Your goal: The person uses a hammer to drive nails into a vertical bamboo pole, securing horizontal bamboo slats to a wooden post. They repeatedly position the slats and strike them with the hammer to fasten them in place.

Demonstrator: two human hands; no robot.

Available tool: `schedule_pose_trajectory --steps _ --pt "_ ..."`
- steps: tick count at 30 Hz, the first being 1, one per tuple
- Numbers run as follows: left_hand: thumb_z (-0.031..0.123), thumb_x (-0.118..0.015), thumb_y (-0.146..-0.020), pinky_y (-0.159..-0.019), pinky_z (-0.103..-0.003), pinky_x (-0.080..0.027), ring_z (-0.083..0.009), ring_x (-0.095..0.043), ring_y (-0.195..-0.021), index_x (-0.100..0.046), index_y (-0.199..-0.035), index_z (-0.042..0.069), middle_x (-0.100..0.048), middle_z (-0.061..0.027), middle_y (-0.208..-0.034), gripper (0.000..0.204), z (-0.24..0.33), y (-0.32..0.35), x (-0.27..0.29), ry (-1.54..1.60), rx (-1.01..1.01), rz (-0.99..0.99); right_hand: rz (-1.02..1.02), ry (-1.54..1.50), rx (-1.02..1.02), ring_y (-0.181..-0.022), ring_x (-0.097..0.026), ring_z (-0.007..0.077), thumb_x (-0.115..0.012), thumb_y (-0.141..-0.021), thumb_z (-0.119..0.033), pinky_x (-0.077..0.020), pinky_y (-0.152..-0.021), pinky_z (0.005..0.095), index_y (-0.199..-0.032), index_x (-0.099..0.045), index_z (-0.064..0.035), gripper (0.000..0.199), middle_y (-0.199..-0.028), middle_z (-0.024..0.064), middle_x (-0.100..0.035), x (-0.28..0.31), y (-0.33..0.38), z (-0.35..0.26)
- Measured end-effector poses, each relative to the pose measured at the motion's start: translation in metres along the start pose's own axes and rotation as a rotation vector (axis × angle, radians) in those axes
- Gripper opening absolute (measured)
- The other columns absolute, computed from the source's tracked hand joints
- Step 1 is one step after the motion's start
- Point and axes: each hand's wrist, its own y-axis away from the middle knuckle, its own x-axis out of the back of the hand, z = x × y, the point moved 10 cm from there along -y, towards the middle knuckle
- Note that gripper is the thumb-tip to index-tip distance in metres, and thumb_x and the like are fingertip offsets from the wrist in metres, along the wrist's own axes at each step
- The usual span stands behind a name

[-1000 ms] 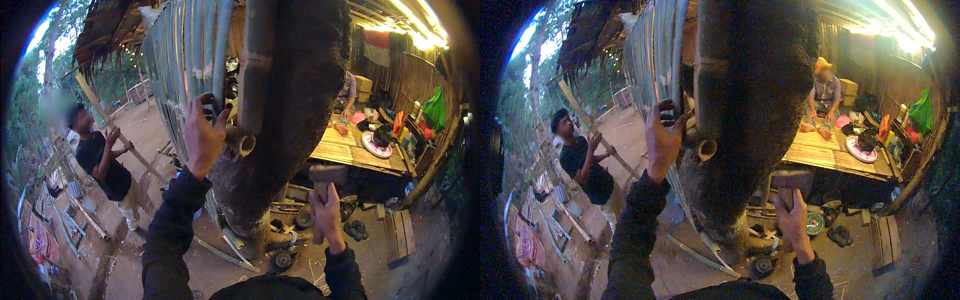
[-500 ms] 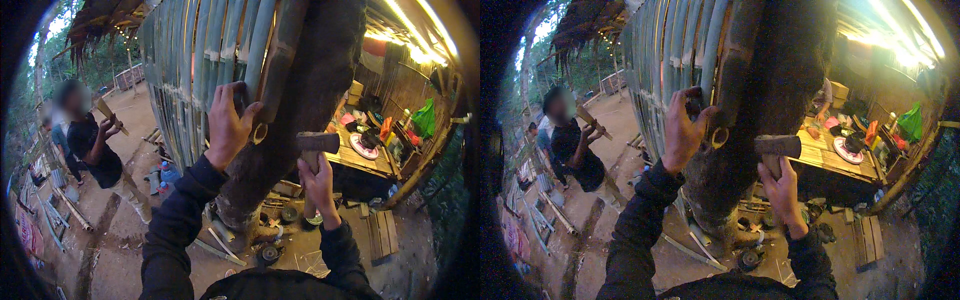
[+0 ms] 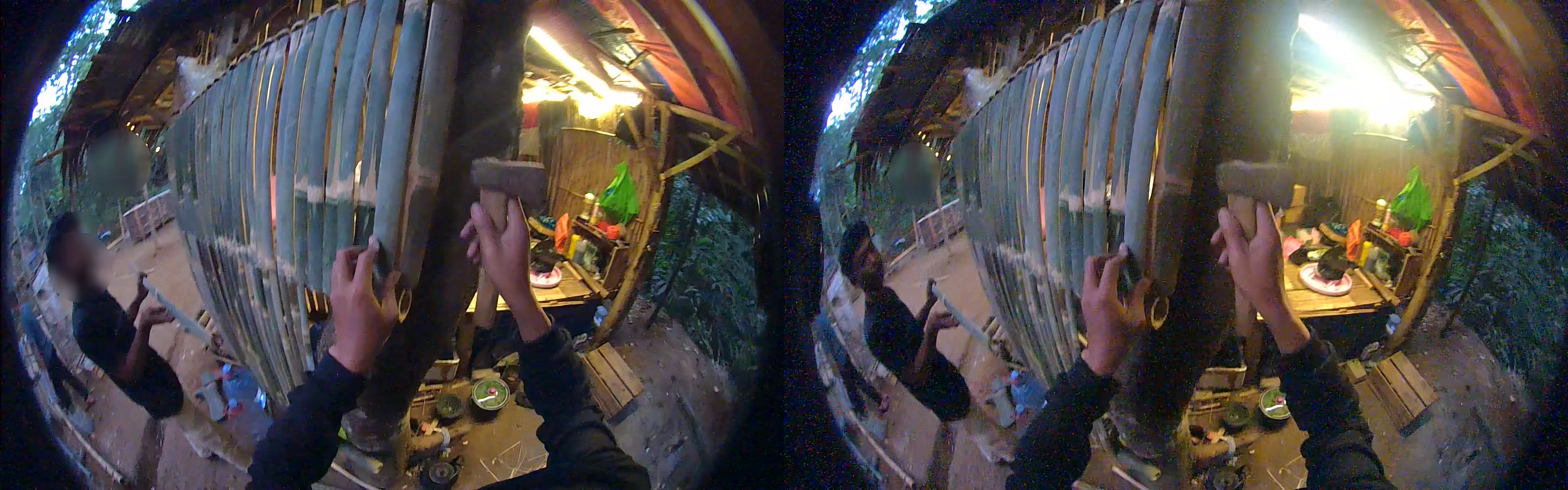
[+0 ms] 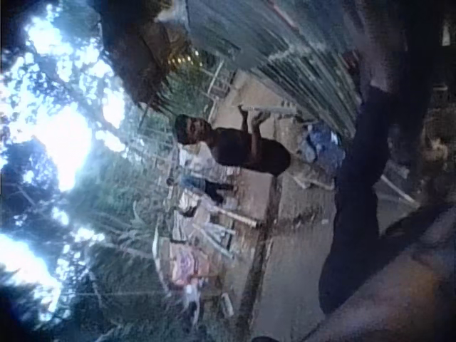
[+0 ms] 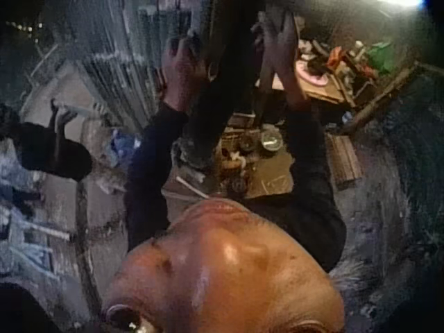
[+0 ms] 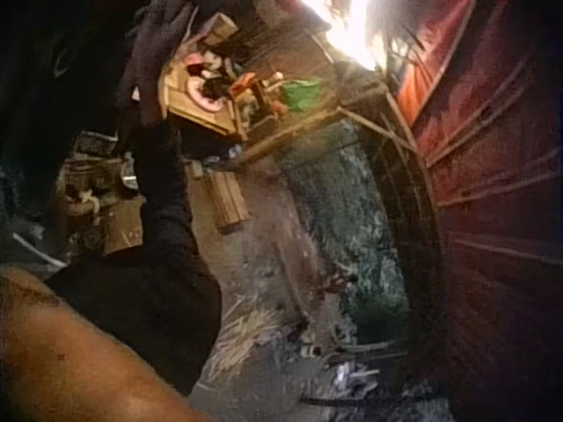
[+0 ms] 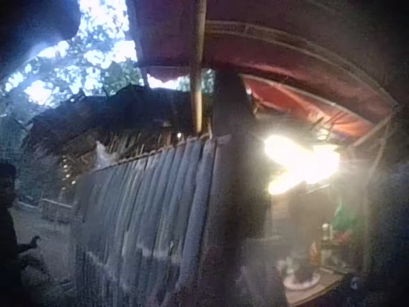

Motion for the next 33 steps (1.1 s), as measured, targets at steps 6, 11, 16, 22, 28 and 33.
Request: schedule_pose_trajectory --steps 6,11,16,22,28,33 --pt "0.003 -0.071 -0.081 -0.089 -0.043 -0.048 -0.0383 -0.056 -0.104 -0.056 -0.129 -0.004 -0.053 -0.0217 -0.111 0.051 -0.004 -0.002 0.003 0.055 -0.038 -0.007 0.123 0.131 0.185 -0.049 -0.042 0.0035 -0.069 -0.096 -0.034 -0.0358 -0.042 0.0226 -0.121 -0.065 -0.0094 0.035 -0.069 -0.0055 -0.049 -0.009 -0.106 -0.062" --pt "0.003 -0.072 -0.08 -0.089 -0.043 -0.048 -0.0378 -0.056 -0.102 -0.056 -0.129 -0.002 -0.053 -0.0205 -0.11 0.052 -0.005 -0.001 0.002 0.117 -0.071 0.02 0.173 0.392 0.552 -0.046 -0.045 0.0073 -0.075 -0.088 -0.045 -0.0374 -0.042 0.0253 -0.117 -0.067 -0.0079 0.047 -0.058 -0.003 -0.046 -0.019 -0.191 -0.139" --pt "0.001 -0.071 -0.08 -0.088 -0.043 -0.046 -0.038 -0.054 -0.101 -0.054 -0.131 -0.003 -0.053 -0.0208 -0.11 0.054 -0.008 0.002 0.0 0.16 -0.08 0.042 0.067 0.62 0.558 -0.049 -0.05 0.0099 -0.073 -0.088 -0.048 -0.042 -0.043 0.0274 -0.106 -0.062 -0.0055 0.047 -0.064 -0.0001 -0.049 -0.035 -0.23 -0.167" --pt "0.001 -0.072 -0.08 -0.086 -0.043 -0.047 -0.0381 -0.054 -0.099 -0.053 -0.132 -0.002 -0.052 -0.0196 -0.107 0.055 -0.011 0.001 0.002 0.177 -0.089 0.021 -0.088 0.531 0.367 -0.051 -0.053 0.0107 -0.069 -0.092 -0.047 -0.0443 -0.044 0.0281 -0.112 -0.054 -0.0068 0.047 -0.073 0.0015 -0.052 -0.049 -0.191 -0.17" --pt "0.003 -0.069 -0.083 -0.085 -0.043 -0.046 -0.037 -0.053 -0.099 -0.051 -0.135 -0.004 -0.052 -0.0191 -0.107 0.055 -0.009 0.0 0.002 0.171 -0.153 0.022 -0.209 0.361 0.189 -0.053 -0.055 0.0115 -0.065 -0.095 -0.045 -0.0467 -0.045 0.0287 -0.117 -0.047 -0.008 0.047 -0.083 0.0031 -0.055 -0.043 -0.114 -0.162" --pt "0.003 -0.069 -0.084 -0.085 -0.043 -0.046 -0.0365 -0.052 -0.098 -0.051 -0.135 -0.004 -0.052 -0.0189 -0.107 0.055 -0.012 0.002 -0.001 0.168 -0.161 0.038 -0.066 0.504 0.166 -0.055 -0.057 0.0118 -0.062 -0.098 -0.043 -0.0486 -0.045 0.0276 -0.121 -0.045 -0.0078 0.045 -0.091 0.0049 -0.059 -0.016 -0.098 -0.156"
